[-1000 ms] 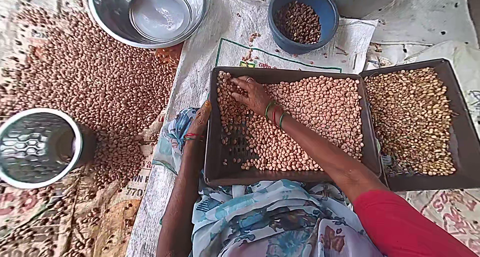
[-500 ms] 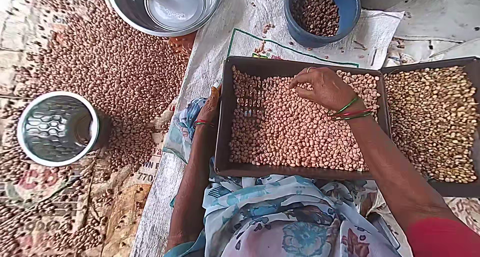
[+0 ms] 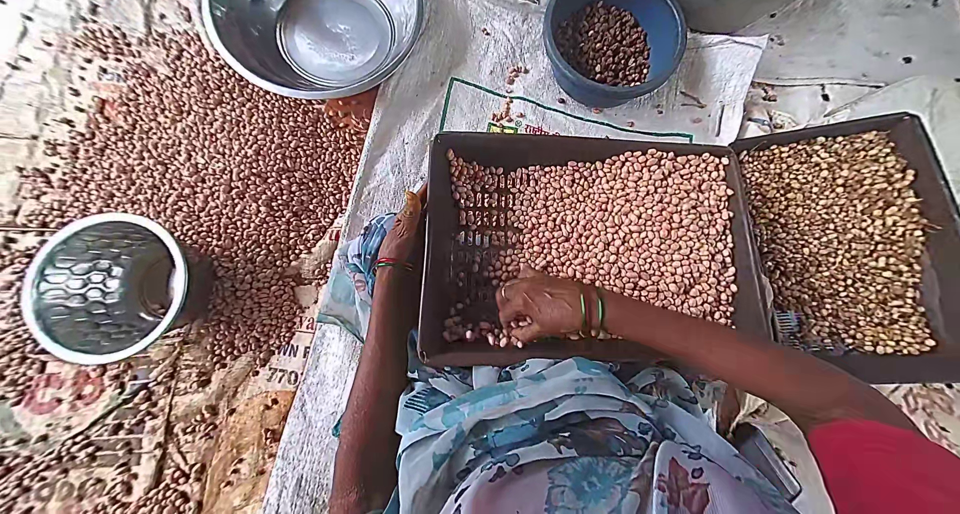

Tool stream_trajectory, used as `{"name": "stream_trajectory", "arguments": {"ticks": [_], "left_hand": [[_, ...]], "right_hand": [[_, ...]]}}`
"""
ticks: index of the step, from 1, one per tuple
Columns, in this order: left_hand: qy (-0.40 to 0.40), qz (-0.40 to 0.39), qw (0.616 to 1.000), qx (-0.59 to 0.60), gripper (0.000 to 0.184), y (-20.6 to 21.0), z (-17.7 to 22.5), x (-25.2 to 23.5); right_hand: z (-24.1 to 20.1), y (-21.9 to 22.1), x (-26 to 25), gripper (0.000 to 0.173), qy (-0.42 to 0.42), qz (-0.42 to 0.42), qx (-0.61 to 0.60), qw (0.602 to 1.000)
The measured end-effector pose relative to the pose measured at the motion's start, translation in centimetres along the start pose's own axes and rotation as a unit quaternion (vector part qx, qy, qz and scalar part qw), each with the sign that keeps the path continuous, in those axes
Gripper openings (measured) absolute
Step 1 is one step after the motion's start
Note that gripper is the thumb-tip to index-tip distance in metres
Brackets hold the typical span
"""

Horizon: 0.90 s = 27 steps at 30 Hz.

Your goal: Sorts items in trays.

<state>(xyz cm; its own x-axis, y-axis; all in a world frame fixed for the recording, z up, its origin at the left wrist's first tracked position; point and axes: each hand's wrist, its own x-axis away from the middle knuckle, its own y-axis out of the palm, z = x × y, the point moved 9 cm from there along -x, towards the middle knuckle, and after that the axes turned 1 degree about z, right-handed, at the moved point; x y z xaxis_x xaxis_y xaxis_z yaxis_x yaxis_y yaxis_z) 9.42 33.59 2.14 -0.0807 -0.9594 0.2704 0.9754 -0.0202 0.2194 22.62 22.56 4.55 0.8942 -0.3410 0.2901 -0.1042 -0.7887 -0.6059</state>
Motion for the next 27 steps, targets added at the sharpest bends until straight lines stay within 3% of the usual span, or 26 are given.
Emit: {"name": "stream_trajectory", "arguments": {"ticks": [2, 3, 5, 8, 11, 15, 18, 20, 22, 24, 27], "left_hand": [[-0.009, 0.004, 1.000, 0.010, 0.055, 0.2, 0.0, 0.1], [-0.016, 0.013, 1.000, 0.022, 0.055, 0.1, -0.2, 0.0], [-0.015, 0.014, 0.999, 0.047, 0.056, -0.2, -0.4, -0.3], [0.004, 0.004, 0.998, 0.066, 0.059, -0.2, -0.2, -0.6], [0.016, 0.041, 0.996, 0.075, 0.059, -0.6, 0.2, -0.5], [0.042, 0.068, 0.990, 0.117, 0.056, -2.0, 0.2, -1.0], [0.032, 0.095, 0.986, 0.130, 0.055, -2.0, 0.3, -0.9], [0.026, 0.100, 0.988, 0.118, 0.054, -2.0, 0.3, -1.0], [0.024, 0.103, 0.988, 0.113, 0.053, -1.9, 0.3, -0.9], [0.024, 0.115, 0.986, 0.120, 0.051, -2.2, 0.3, -0.8], [0.021, 0.131, 0.983, 0.125, 0.051, -2.6, 0.1, -1.0]], "right_hand": [[2.0, -2.2, 5.5, 0.019, 0.131, -0.054, 0.056, 0.988], [3.1, -4.2, 8.2, 0.018, 0.192, -0.030, 0.080, 0.978], [4.4, -8.6, 13.1, 0.016, 0.241, 0.119, 0.126, 0.955], [3.8, -11.9, 16.6, 0.013, 0.230, 0.294, 0.153, 0.915], [3.2, -10.4, 14.9, 0.014, 0.201, 0.351, 0.108, 0.908], [2.5, -5.4, 10.1, 0.014, 0.166, 0.316, 0.075, 0.931], [0.9, -1.0, 7.1, 0.024, 0.097, 0.251, 0.001, 0.963], [0.7, -0.4, 7.2, 0.027, 0.063, 0.256, -0.024, 0.964], [1.4, -3.0, 10.5, 0.024, 0.096, 0.356, 0.018, 0.929], [2.5, -6.0, 15.8, 0.019, 0.185, 0.434, 0.060, 0.880], [3.7, -7.5, 23.3, 0.018, 0.328, 0.472, 0.097, 0.813]]}}
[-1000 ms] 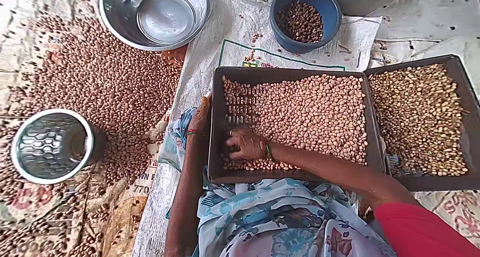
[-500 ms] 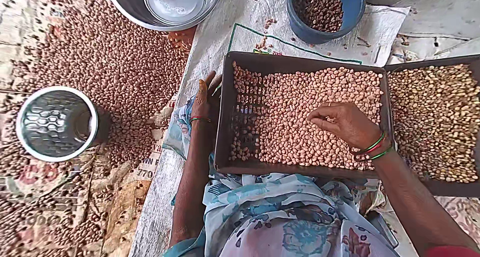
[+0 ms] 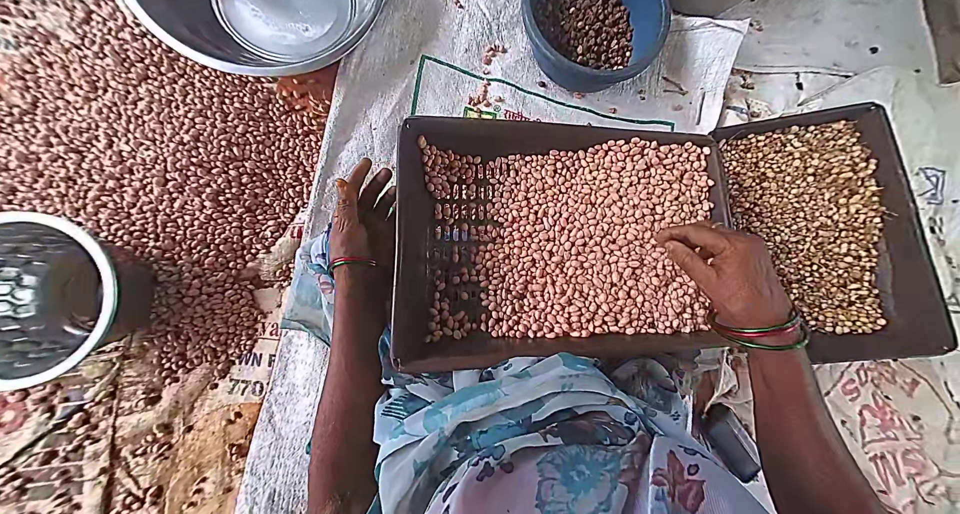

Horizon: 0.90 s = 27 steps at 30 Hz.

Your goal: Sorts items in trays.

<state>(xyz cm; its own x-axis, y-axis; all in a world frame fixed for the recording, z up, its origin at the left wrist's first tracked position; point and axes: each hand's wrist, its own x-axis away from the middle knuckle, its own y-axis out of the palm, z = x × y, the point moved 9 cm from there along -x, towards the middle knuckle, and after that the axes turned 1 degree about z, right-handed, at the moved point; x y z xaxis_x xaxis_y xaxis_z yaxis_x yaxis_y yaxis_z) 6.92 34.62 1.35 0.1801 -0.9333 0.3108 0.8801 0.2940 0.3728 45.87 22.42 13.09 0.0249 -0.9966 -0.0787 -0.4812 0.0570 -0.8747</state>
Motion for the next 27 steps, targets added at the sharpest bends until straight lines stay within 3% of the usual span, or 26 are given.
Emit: {"name": "stream_trajectory", "arguments": {"ticks": [3, 6, 8, 11, 13, 15, 17, 19, 22, 27], "left_hand": [[-0.004, 0.006, 1.000, -0.008, 0.052, 0.0, -0.1, 0.0], [0.013, 0.000, 0.999, -0.042, 0.054, -0.2, -0.1, -0.3], [0.020, -0.010, 0.997, -0.070, 0.055, -0.2, -0.1, -0.4], [0.016, -0.034, 0.994, -0.104, 0.058, 0.0, -0.4, -0.5], [0.027, -0.039, 0.993, -0.107, 0.058, 0.0, -0.4, -0.5], [0.040, -0.029, 0.995, -0.091, 0.054, -0.2, -0.1, -0.4], [0.035, -0.022, 0.996, -0.074, 0.052, -0.3, 0.0, -0.2], [0.027, -0.019, 0.997, -0.065, 0.052, -0.1, 0.0, 0.2], [0.033, -0.024, 0.998, -0.048, 0.051, 0.1, 0.0, -0.2], [0.014, -0.013, 0.999, -0.037, 0.051, 0.0, -0.1, -0.1]], "right_hand": [[3.5, -1.1, 2.6, 0.018, 0.146, -0.039, 0.075, 0.986], [3.1, 3.5, 4.5, 0.034, 0.288, -0.212, 0.123, 0.926], [0.1, 7.3, 4.4, 0.047, 0.309, -0.302, 0.115, 0.895], [-4.9, 11.3, 2.8, 0.052, 0.222, -0.355, -0.053, 0.907], [-7.2, 12.1, 1.2, 0.062, 0.113, -0.326, -0.221, 0.912], [-6.9, 10.1, -0.9, 0.054, 0.061, -0.221, -0.331, 0.915], [-3.5, 5.9, -3.1, 0.031, 0.066, -0.080, -0.291, 0.951], [0.7, 2.0, -4.7, 0.021, 0.087, 0.012, -0.166, 0.982], [3.1, -0.4, -5.3, 0.023, 0.087, 0.039, -0.075, 0.993], [-0.2, 1.5, -5.3, 0.020, 0.002, 0.025, -0.046, 0.999]]}}
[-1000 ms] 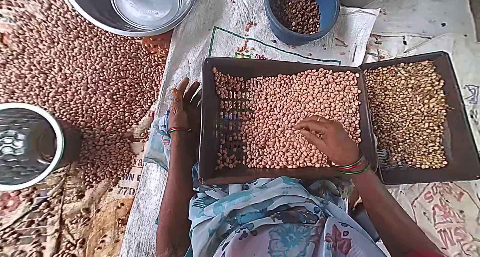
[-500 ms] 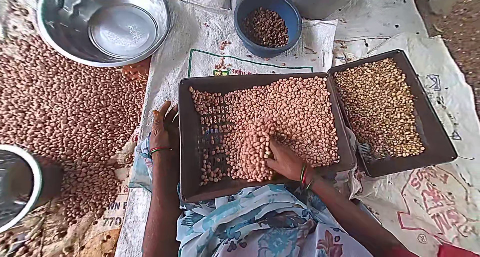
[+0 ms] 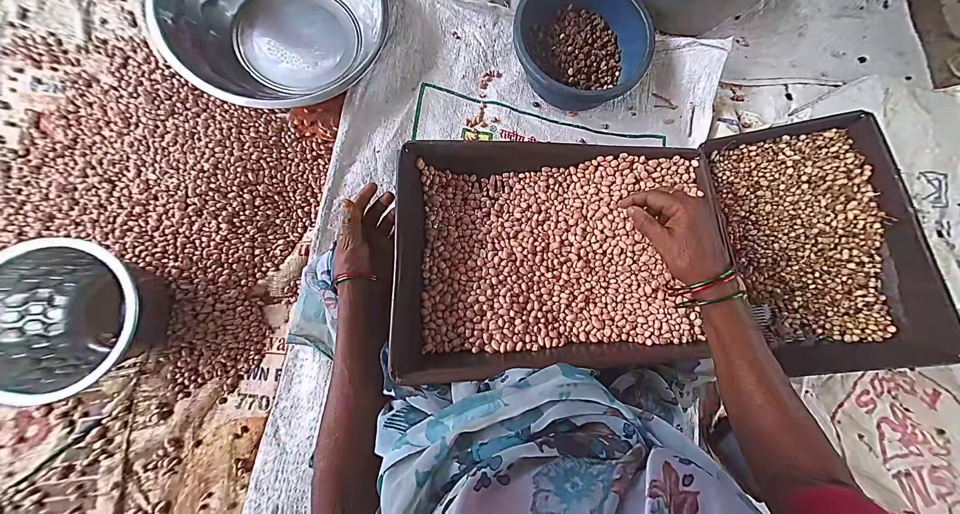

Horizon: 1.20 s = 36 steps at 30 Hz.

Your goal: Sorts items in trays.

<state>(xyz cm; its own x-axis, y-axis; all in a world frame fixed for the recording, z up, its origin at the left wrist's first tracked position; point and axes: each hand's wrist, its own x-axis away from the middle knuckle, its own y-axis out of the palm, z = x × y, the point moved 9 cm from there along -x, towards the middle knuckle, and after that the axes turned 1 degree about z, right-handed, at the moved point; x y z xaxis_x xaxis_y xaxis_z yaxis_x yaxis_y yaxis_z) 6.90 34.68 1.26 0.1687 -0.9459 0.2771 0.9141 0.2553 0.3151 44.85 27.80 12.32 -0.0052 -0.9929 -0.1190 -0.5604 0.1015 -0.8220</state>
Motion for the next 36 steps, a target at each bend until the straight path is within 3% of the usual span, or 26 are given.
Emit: {"name": "stream_trajectory", "arguments": {"ticks": [6, 17, 21, 25, 32, 36], "left_hand": [[0.005, 0.000, 1.000, -0.002, 0.051, 0.1, 0.2, 0.0], [-0.015, 0.003, 0.999, 0.031, 0.048, 0.0, -0.3, -0.2], [-0.017, 0.005, 0.999, 0.048, 0.047, -0.1, -0.3, -0.2], [-0.023, -0.003, 0.998, 0.056, 0.046, -0.2, -0.5, -0.4], [-0.022, 0.003, 0.997, 0.075, 0.048, -0.3, -0.4, -0.4], [-0.025, 0.001, 0.997, 0.079, 0.048, -0.5, -0.4, -0.5]], "right_hand": [[-3.0, 2.8, 0.5, 0.022, -0.113, 0.022, 0.002, 0.993], [-8.3, 10.3, 0.8, 0.024, -0.250, -0.075, 0.052, 0.964], [-7.6, 7.5, 0.5, 0.023, -0.197, -0.019, 0.055, 0.979], [-5.1, 5.2, 1.0, 0.017, -0.148, -0.030, 0.040, 0.988], [-3.8, 8.6, 2.1, 0.024, -0.162, -0.059, 0.095, 0.981], [-5.3, 8.0, 2.1, 0.024, -0.174, -0.046, 0.054, 0.982]]}}
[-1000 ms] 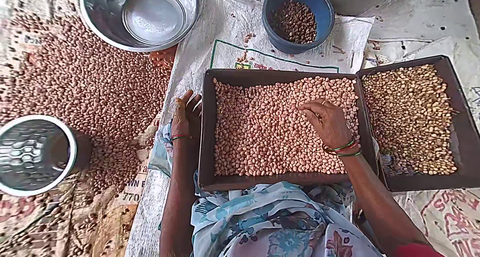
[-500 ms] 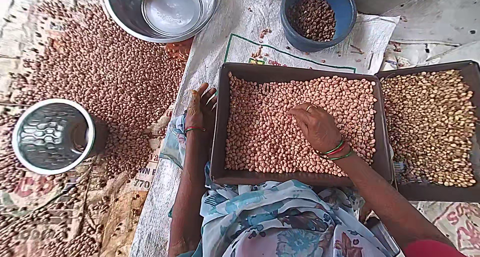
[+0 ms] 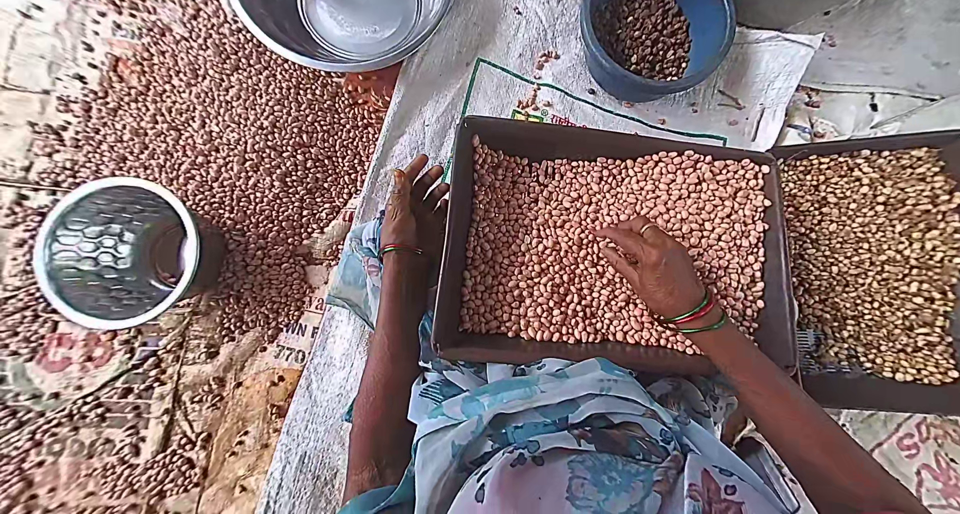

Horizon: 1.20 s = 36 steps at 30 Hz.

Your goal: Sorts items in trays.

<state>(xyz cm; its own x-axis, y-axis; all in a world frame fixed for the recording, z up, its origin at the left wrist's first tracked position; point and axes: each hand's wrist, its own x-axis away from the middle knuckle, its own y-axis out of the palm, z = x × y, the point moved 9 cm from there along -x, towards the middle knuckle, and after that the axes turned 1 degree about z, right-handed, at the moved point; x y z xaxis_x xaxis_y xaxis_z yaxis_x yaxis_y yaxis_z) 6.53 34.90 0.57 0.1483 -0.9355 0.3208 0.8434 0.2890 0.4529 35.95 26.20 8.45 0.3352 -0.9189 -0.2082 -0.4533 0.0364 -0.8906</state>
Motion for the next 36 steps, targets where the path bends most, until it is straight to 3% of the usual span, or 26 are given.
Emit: {"name": "stream_trajectory", "arguments": {"ticks": [3, 6, 8, 10, 13, 16, 18, 21, 23, 26, 29, 31, 34, 36], "left_hand": [[0.000, -0.003, 1.000, -0.005, 0.047, 0.1, 0.1, 0.1], [-0.004, -0.002, 1.000, -0.021, 0.048, 0.4, 0.2, 0.4], [-0.021, -0.042, 0.998, -0.039, 0.052, 1.5, 0.3, 1.3], [-0.007, -0.096, 0.992, -0.078, 0.054, 2.0, -0.2, 0.8], [0.018, -0.148, 0.978, -0.143, 0.048, 2.1, -0.6, 0.5], [-0.002, -0.133, 0.975, -0.179, 0.040, 2.0, -0.3, 1.0], [0.005, -0.146, 0.971, -0.188, 0.040, 2.1, 0.0, 1.2], [0.015, -0.177, 0.960, -0.215, 0.043, 2.7, 0.0, 1.5], [0.032, -0.211, 0.949, -0.231, 0.047, 3.2, -0.1, 1.9], [0.055, -0.253, 0.933, -0.250, 0.055, 3.4, -0.1, 2.3], [0.051, -0.255, 0.930, -0.261, 0.059, 3.4, -0.1, 2.4], [0.048, -0.246, 0.933, -0.258, 0.059, 3.5, -0.1, 2.3], [0.042, -0.241, 0.935, -0.256, 0.059, 3.4, -0.2, 2.3], [0.035, -0.233, 0.936, -0.262, 0.058, 3.4, -0.1, 2.4]], "right_hand": [[-3.1, 1.2, 0.9, 0.025, -0.117, -0.016, -0.059, 0.991], [-7.3, 5.6, 2.7, 0.035, -0.232, -0.110, -0.106, 0.961], [-9.4, 8.3, 2.6, 0.033, -0.264, -0.153, -0.104, 0.947], [-10.2, 9.8, 0.6, 0.030, -0.257, -0.138, -0.080, 0.953], [-9.2, 9.6, -4.5, 0.027, -0.180, -0.073, 0.013, 0.981], [-4.9, 7.6, -6.7, 0.039, -0.032, -0.095, 0.070, 0.993], [-3.1, 5.7, -4.6, 0.036, -0.032, -0.099, 0.075, 0.992], [-1.7, 3.5, 1.2, 0.028, -0.025, -0.222, 0.033, 0.974], [-0.5, 1.1, 4.8, 0.025, -0.013, -0.224, 0.021, 0.974], [3.0, -4.2, 8.0, 0.046, 0.015, -0.096, 0.084, 0.992], [8.1, -5.0, 10.6, 0.098, 0.154, -0.146, 0.131, 0.969], [9.4, -3.4, 10.8, 0.115, 0.231, -0.170, 0.099, 0.953], [9.2, -0.7, 8.2, 0.110, 0.299, -0.180, 0.055, 0.936], [7.5, 1.1, 4.7, 0.097, 0.267, -0.167, 0.015, 0.949]]}}
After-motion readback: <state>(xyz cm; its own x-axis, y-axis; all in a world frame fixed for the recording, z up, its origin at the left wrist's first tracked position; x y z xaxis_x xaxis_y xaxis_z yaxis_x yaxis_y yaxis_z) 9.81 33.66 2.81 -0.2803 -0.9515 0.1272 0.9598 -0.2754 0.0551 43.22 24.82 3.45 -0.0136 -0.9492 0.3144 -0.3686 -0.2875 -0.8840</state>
